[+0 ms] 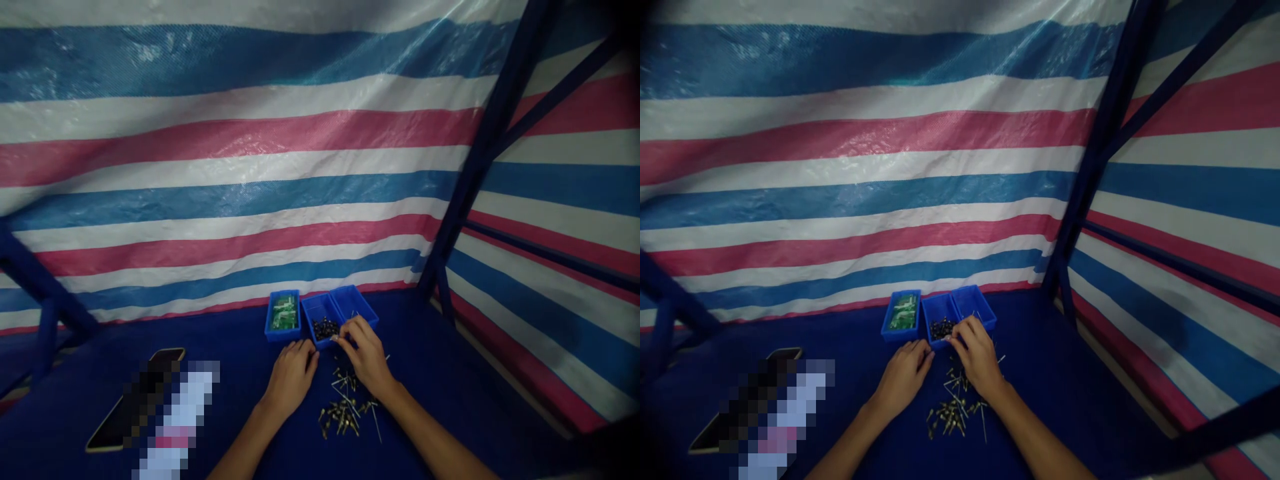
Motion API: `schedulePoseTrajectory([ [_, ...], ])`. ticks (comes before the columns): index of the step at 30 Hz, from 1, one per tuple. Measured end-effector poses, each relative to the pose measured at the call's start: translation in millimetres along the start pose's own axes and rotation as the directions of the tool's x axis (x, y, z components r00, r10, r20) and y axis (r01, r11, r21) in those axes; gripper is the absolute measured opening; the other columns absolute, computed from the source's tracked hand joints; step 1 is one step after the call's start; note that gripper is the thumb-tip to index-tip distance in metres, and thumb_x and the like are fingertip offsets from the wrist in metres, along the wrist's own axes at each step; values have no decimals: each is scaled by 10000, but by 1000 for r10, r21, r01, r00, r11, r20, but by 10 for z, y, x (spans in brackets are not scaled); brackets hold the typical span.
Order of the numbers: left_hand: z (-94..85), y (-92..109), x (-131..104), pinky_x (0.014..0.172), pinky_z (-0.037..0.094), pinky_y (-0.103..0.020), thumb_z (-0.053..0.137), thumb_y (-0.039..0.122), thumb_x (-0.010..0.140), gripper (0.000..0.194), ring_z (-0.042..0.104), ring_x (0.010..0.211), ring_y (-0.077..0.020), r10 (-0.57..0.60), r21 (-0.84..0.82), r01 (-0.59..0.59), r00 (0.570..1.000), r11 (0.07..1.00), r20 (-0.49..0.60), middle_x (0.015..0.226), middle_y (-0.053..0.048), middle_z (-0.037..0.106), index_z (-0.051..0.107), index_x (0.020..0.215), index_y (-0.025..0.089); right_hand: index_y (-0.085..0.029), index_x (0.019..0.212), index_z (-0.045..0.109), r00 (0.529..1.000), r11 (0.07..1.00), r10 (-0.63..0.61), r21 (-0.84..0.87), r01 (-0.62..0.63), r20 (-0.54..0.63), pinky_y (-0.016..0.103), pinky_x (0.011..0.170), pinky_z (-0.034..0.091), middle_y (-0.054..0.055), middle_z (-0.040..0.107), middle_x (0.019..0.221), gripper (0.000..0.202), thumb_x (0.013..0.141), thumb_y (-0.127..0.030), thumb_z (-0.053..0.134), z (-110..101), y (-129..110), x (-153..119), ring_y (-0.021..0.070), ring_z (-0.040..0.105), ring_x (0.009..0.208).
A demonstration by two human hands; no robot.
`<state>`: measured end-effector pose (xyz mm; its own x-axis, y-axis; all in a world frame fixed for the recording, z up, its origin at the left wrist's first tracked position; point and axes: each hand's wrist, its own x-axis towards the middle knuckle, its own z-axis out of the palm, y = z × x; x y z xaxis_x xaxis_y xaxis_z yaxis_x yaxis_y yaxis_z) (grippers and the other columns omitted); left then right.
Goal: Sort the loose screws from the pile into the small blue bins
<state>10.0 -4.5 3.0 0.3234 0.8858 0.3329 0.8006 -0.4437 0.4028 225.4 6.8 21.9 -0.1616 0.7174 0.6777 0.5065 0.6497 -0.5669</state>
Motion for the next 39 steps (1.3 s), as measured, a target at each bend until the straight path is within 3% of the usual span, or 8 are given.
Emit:
schedulePoseTrajectory([
  [7, -34, 29, 7, 820, 453, -384, 441, 263, 1075, 212, 644, 894, -250, -9, 10, 9, 1000, 1000, 13, 905, -45, 699, 582, 921, 229, -248, 1082, 709, 1000, 999, -29, -18, 29, 1, 357, 846, 516, 72, 630, 986, 172, 1077, -266, 537, 13, 2, -3, 229, 623, 939],
  [14, -11, 4, 0, 818, 453, -386, 441, 279, 1078, 218, 645, 876, -250, -8, 10, 8, 1000, 1000, 3, 896, -43, 702, 587, 923, 233, -253, 1199, 709, 1000, 1000, -16, 1, 16, 27, 325, 832, 540, 92, 648, 1051, 290, 1107, -254, 434, -4, -42, 8, 213, 652, 940],
  [23, -25, 20, -3, 815, 451, -375, 473, 264, 1069, 197, 644, 878, -249, 1, 13, -1, 1000, 1000, -4, 902, -33, 700, 586, 910, 235, -242, 1035, 665, 997, 1000, 7, 12, -8, 72, 329, 862, 540, 67, 635, 1015, 149, 1079, -312, 541, 5, -29, -3, 215, 656, 945],
  [32, -9, 9, -1, 864, 464, -392, 453, 253, 1069, 214, 656, 881, -245, 4, -11, -4, 1000, 1000, -7, 908, -47, 712, 601, 916, 230, -233, 930, 619, 997, 999, 36, -22, -35, 72, 280, 724, 519, 32, 592, 920, 163, 1050, -342, 601, 5, -28, -4, 178, 612, 793],
  [35, -20, 14, 0, 860, 461, -393, 458, 257, 1070, 206, 654, 887, -250, 3, -12, -3, 1000, 1000, 1, 906, -41, 711, 594, 918, 235, -237, 939, 616, 996, 999, 45, -28, -43, 76, 285, 731, 519, 32, 595, 927, 159, 1056, -343, 593, 16, -18, -10, 182, 616, 799],
  [39, -36, 26, 2, 842, 458, -381, 461, 256, 1070, 198, 655, 900, -256, -2, 2, 2, 1000, 1000, 3, 904, -36, 704, 584, 916, 241, -250, 1052, 634, 997, 999, 45, -22, -44, 55, 323, 851, 529, 50, 636, 1001, 121, 1085, -306, 533, 32, 26, -12, 210, 655, 922],
])
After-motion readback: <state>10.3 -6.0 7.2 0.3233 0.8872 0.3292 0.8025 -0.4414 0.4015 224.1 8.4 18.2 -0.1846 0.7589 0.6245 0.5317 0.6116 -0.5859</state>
